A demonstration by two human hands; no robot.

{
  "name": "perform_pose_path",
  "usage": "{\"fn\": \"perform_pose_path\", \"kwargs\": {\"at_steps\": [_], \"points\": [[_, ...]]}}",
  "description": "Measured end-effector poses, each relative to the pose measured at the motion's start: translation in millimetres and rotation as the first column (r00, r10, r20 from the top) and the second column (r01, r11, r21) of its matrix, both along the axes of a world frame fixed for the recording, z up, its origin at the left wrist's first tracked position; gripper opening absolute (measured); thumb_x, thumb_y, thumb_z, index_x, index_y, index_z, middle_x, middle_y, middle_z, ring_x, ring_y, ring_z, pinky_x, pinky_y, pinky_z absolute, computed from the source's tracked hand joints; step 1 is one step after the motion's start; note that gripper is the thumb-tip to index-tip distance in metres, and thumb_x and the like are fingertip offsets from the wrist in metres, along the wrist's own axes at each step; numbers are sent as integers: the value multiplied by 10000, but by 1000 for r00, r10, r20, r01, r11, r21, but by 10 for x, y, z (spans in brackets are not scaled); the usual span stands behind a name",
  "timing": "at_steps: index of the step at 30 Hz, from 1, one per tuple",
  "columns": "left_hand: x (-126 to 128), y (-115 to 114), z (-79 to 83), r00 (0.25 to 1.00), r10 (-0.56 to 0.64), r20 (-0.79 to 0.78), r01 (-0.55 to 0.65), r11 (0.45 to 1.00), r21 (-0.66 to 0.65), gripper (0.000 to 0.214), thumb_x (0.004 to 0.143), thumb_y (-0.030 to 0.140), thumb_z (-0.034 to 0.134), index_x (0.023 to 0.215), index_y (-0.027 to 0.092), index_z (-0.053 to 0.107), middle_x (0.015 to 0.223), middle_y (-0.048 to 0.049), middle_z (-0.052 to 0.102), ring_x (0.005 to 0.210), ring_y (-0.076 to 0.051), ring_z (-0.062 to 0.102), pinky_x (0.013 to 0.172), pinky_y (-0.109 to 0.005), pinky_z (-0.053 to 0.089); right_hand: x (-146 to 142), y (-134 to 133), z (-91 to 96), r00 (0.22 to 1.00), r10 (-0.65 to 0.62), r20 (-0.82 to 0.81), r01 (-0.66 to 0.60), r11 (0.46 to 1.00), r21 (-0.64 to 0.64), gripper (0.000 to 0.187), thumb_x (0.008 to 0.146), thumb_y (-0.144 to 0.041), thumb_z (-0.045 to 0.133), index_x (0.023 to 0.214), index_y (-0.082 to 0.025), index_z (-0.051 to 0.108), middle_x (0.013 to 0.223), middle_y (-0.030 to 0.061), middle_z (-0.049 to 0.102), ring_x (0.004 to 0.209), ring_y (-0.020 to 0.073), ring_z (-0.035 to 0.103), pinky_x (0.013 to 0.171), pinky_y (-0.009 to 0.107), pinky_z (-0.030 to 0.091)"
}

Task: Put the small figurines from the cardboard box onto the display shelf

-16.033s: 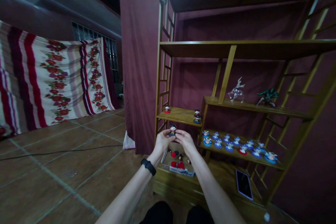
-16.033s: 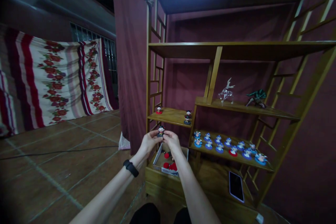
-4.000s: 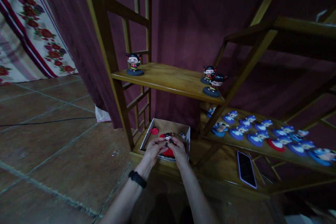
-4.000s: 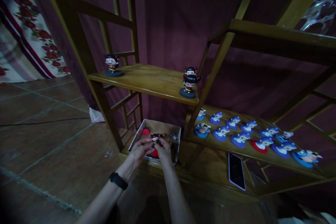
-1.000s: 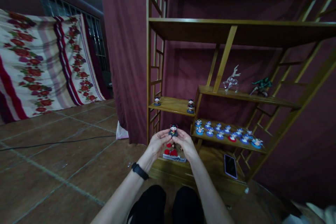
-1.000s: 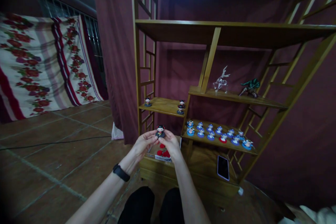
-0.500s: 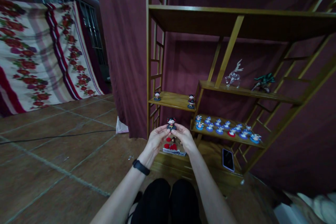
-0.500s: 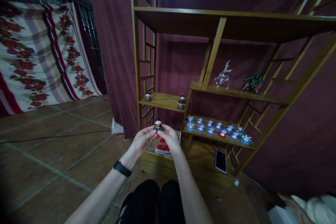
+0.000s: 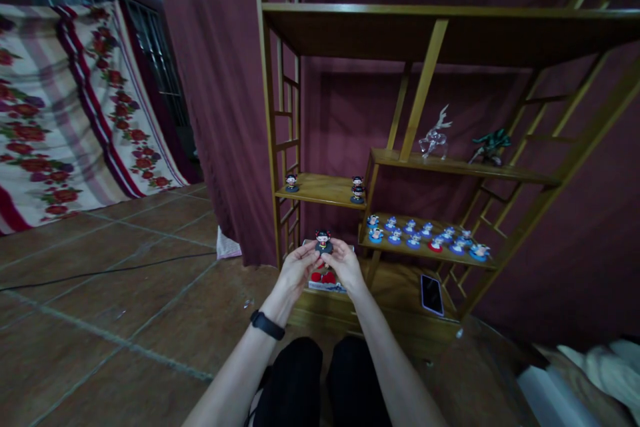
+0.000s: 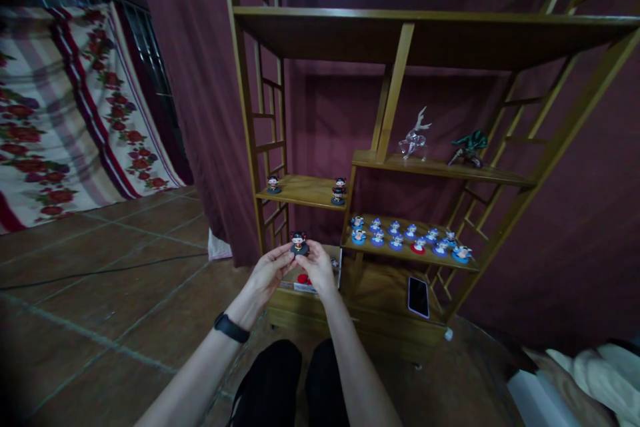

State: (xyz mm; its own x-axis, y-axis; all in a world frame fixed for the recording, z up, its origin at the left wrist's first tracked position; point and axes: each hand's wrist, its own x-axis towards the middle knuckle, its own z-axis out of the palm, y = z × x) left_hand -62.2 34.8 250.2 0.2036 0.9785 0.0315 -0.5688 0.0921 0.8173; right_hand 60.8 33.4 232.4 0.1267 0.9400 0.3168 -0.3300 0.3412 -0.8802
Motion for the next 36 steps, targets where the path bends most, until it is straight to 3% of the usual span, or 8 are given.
{"fn": "perform_pose_path", "kwargs": {"at_steps": [10,19,26,31,36], "points": [[0,12,8,1000,0,29,1,999,-33,319,684,-12,613,983,98,634,897,-99,691,734,-124,654,707,-213,526,45,-11,43,997,18,69,-17,1000,-20,480,557,-297,729,1005,-205,584,956,47,663,808,178,613,741,324,496],[-75,-50,43,989,-94,113,104,991,-83,278,715,-39,562,956,72,645,916,-108,678,737,-110,647,714,-189,526,48,-80,54,998,50,31,-49,998,-29,446,581,-315,717,998,-215,596,930,42,665,811,177,614,737,323,490],[-73,-76,24,984,-131,118,140,987,-74,323,700,-24,589,998,94,631,954,-103,668,778,-120,642,748,-217,524,67,-123,66,995,30,91,-30,1000,0,436,586,-283,710,1000,-223,587,980,43,649,781,157,611,722,301,486],[-47,-59,-8,995,-95,41,96,995,-27,349,660,3,649,994,98,624,944,-99,674,785,-118,644,744,-200,512,75,-160,69,997,21,78,-19,999,-29,426,575,-283,717,981,-218,605,981,40,651,745,148,610,734,312,486],[3,-60,-46,999,21,-33,-19,997,71,401,577,103,745,956,107,614,825,-73,691,705,-119,646,719,-237,502,67,-201,73,997,79,5,-78,992,-100,435,587,-310,714,995,-196,617,930,42,675,769,166,617,767,341,484]]}}
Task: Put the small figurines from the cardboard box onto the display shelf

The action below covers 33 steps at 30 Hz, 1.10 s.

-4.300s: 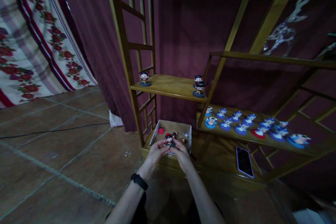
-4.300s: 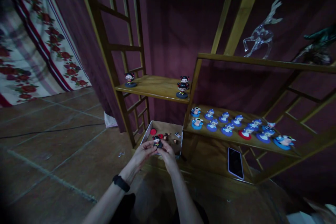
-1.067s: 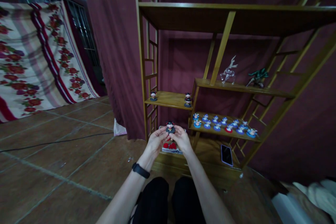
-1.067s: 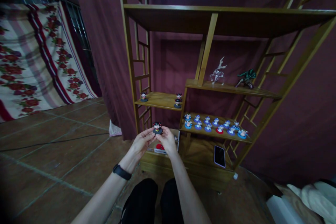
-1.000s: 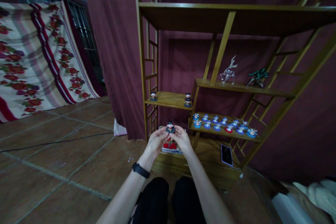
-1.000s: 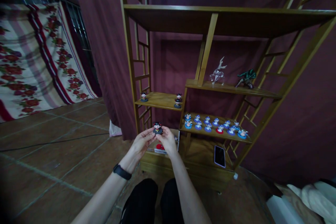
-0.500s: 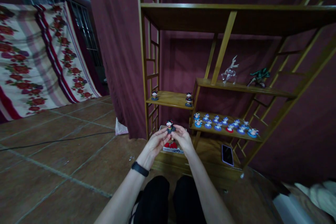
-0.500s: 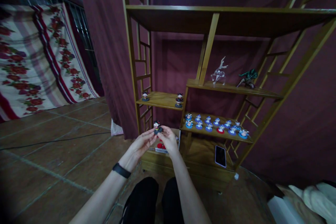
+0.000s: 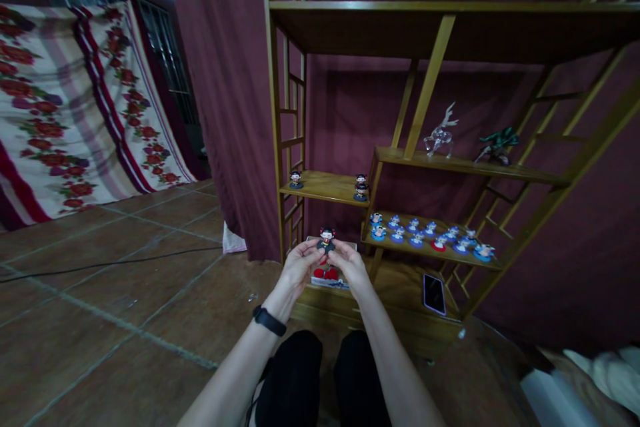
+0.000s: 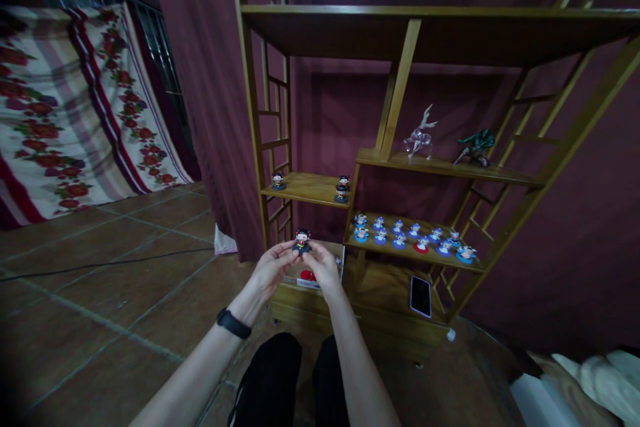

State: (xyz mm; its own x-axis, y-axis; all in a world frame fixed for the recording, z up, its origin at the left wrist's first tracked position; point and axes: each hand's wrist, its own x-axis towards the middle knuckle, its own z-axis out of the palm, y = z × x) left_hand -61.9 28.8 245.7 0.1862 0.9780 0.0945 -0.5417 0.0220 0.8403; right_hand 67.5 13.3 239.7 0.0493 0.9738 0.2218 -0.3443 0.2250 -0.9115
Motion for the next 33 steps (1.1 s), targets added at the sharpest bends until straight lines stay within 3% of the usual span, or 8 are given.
{"fn": "perform_pose_path", "kwargs": {"at_steps": [6,12,19,22,28,33], "points": [[84,-58,-16,971,199,-134,-176,970,166,423,541,200,760,924,116,599,821,-68,682,721,-140,630,714,-282,488,3,8,-22,996,84,-17,-83,996,38,422,611,-305,701,1015,-208,627,1000,40,672,832,177,618,843,349,454],[100,-101,-67,901,309,-305,-186,909,372,370,618,229,700,951,146,564,789,-32,650,648,-125,598,640,-263,475,39,-16,-25,978,202,-50,-197,977,80,390,636,-252,677,1021,-212,627,1061,46,658,985,216,590,901,359,426],[29,-181,-71,694,553,-460,-188,757,626,302,664,233,669,953,197,593,983,-59,588,848,-175,575,734,-293,456,63,-53,-23,975,209,-80,-207,978,35,311,615,-224,681,924,-198,659,1005,47,676,945,209,606,908,358,423],[5,-247,-10,685,543,-486,-137,752,645,288,683,234,656,967,223,608,1025,-60,581,939,-200,550,807,-298,428,79,-65,-16,969,227,-94,-227,974,8,295,625,-250,680,914,-192,659,1028,58,668,959,212,604,894,356,433],[-7,-298,-2,758,460,-462,-133,803,581,294,684,234,656,975,245,619,1038,-59,586,1020,-234,509,936,-334,348,86,-26,-59,982,176,-71,-182,980,-80,369,614,-309,703,956,-185,644,1050,67,662,1000,219,589,873,350,448],[-14,-301,-18,727,466,-504,-75,784,616,316,722,240,625,1037,249,606,1024,-65,591,1004,-227,517,925,-327,355,51,33,-128,984,162,-67,-168,982,-90,374,602,-323,718,943,-187,651,1007,54,676,925,203,613,842,340,458]]}}
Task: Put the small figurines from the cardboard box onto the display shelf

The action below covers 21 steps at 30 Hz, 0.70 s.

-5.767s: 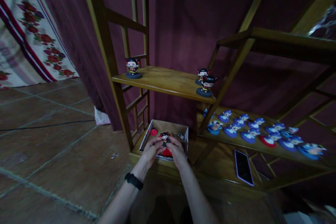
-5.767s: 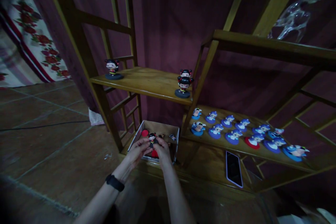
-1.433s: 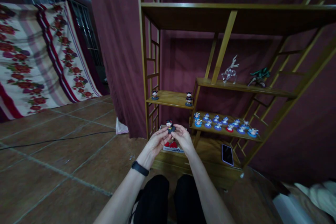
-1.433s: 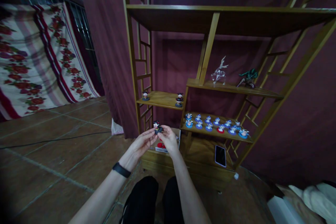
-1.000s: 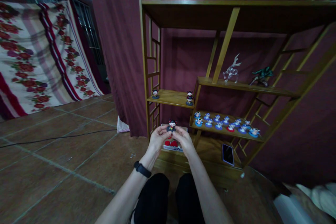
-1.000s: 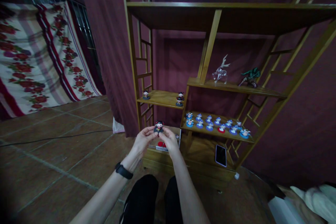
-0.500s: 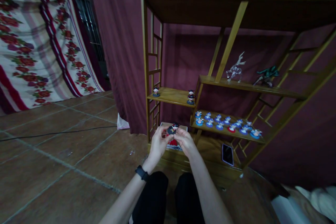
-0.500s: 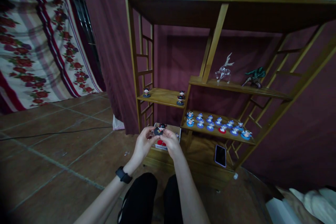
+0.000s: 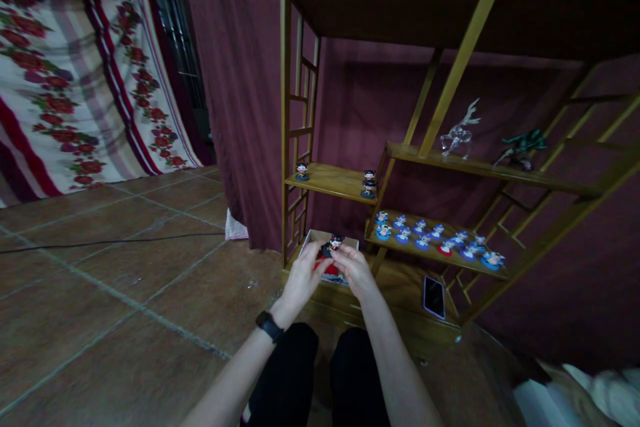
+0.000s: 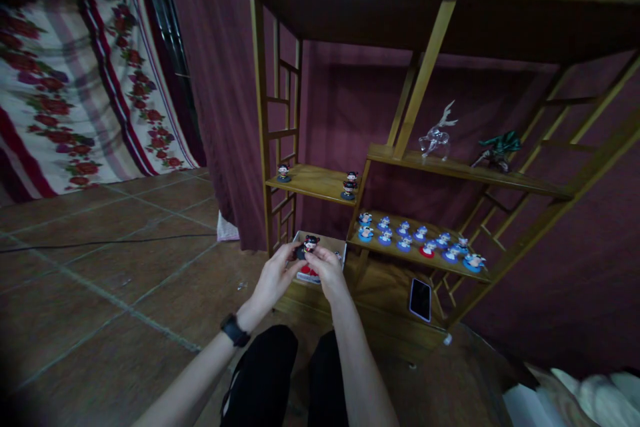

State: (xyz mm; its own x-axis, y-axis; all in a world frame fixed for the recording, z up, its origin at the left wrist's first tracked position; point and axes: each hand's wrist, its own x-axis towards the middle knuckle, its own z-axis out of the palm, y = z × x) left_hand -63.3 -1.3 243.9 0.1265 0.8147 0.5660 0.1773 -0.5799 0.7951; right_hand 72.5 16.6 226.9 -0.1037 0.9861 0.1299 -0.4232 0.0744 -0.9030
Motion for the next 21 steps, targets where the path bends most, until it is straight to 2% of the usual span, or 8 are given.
{"fn": "perform_pose_path", "kwargs": {"at_steps": [9,16,18,21], "points": [[-50,2,-16,999,29,-30,-29,1000,11,215,720,287,629,929,238,649,922,-57,606,904,-219,542,857,-317,391,-27,8,21,1000,1,24,-1,1000,-13,357,588,-331,725,906,-177,671,943,64,693,844,191,636,779,327,479],[-77,41,-5,994,27,105,-19,997,-77,176,635,288,704,801,235,682,843,-46,639,827,-210,558,823,-292,403,-68,26,15,997,-69,21,70,996,-47,381,563,-295,741,912,-166,661,912,74,699,827,204,644,776,359,497],[-78,83,-36,986,37,162,-15,991,-135,212,606,280,725,808,230,684,819,-42,653,781,-201,574,781,-287,429,-78,13,30,997,-77,-3,77,996,-37,367,573,-288,735,910,-166,657,912,73,699,837,207,646,800,377,495],[-67,163,-100,961,1,275,64,971,-229,301,594,266,730,881,201,664,825,-41,673,750,-187,602,729,-285,464,-84,-6,57,994,-93,-50,92,996,-13,345,586,-278,728,904,-165,655,911,73,698,860,212,645,842,405,486]]}}
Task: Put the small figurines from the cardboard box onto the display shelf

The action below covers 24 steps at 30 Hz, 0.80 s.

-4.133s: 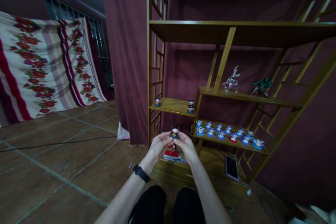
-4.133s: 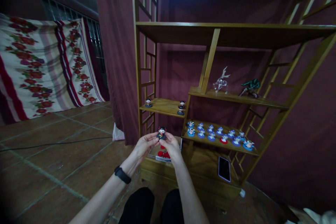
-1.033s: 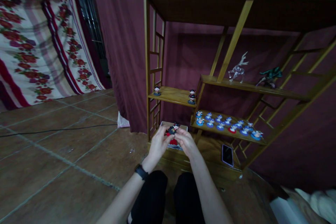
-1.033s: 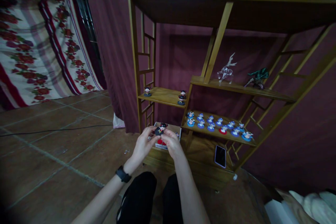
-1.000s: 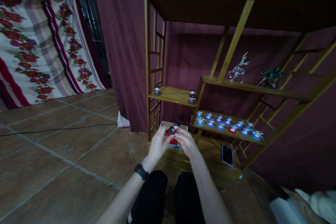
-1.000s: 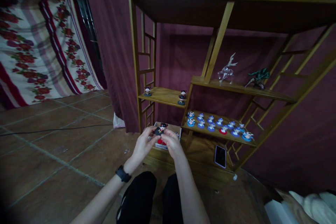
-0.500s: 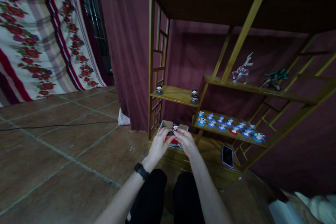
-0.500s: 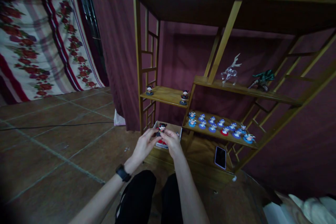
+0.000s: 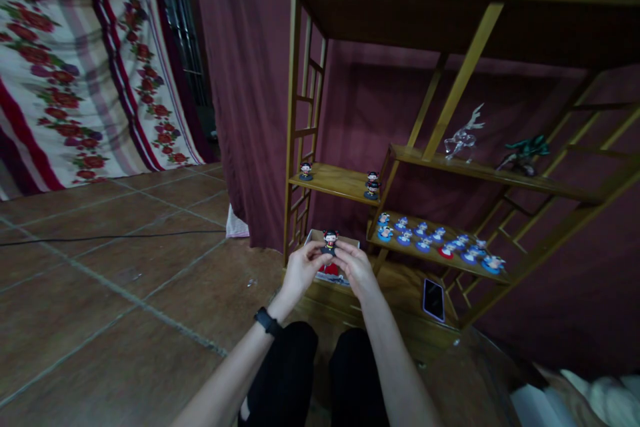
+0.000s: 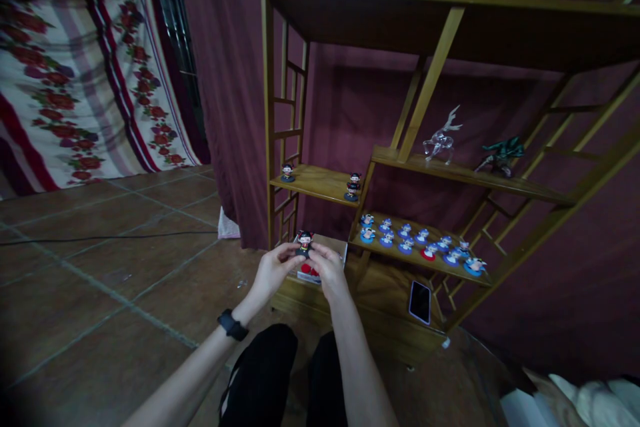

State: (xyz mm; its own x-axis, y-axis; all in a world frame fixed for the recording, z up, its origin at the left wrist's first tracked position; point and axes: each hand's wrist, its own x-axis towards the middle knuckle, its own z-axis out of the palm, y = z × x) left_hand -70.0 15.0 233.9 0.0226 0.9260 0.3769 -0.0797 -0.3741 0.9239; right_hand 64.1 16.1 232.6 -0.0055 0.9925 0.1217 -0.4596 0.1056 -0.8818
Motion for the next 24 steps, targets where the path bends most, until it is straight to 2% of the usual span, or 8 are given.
{"fn": "perform_pose_path", "kwargs": {"at_steps": [3,8,11,16,21,24], "points": [[10,60,-44,994,-59,91,61,998,-24,362,592,245,730,933,168,637,894,-56,677,799,-183,615,754,-290,474,0,-12,23,999,-8,-35,8,1000,9,351,575,-265,737,902,-166,655,954,72,689,905,224,633,863,424,482],[-2,58,-30,1000,-22,-13,22,999,24,360,615,247,713,965,192,652,939,-62,676,826,-192,616,787,-300,465,1,-44,66,998,-20,-54,20,1000,-1,366,557,-254,748,900,-167,655,927,65,692,891,225,635,867,430,483],[-1,42,3,999,-39,4,39,999,-9,402,593,232,726,987,193,656,936,-59,682,838,-201,617,792,-301,462,4,-68,94,999,-34,-34,34,999,2,368,559,-259,746,904,-168,655,874,60,697,855,218,642,860,431,484],[26,41,67,988,-146,40,149,986,-74,393,612,249,712,991,160,655,888,-49,694,810,-199,620,754,-298,475,22,-93,125,1000,-31,2,30,999,42,361,587,-286,728,921,-176,648,919,66,686,875,211,634,861,418,482],[30,34,129,941,-298,162,324,932,-161,357,648,260,696,983,142,656,961,-66,683,803,-180,626,767,-289,476,49,-68,112,999,-37,11,36,997,61,339,608,-307,716,917,-191,640,920,58,677,868,202,632,843,406,490],[29,35,135,927,-294,232,340,920,-196,396,628,237,720,1003,133,644,993,-79,675,819,-173,629,779,-284,472,64,-44,93,1000,-21,-3,21,998,63,347,604,-297,719,922,-191,633,925,58,674,875,201,631,848,407,486]]}}
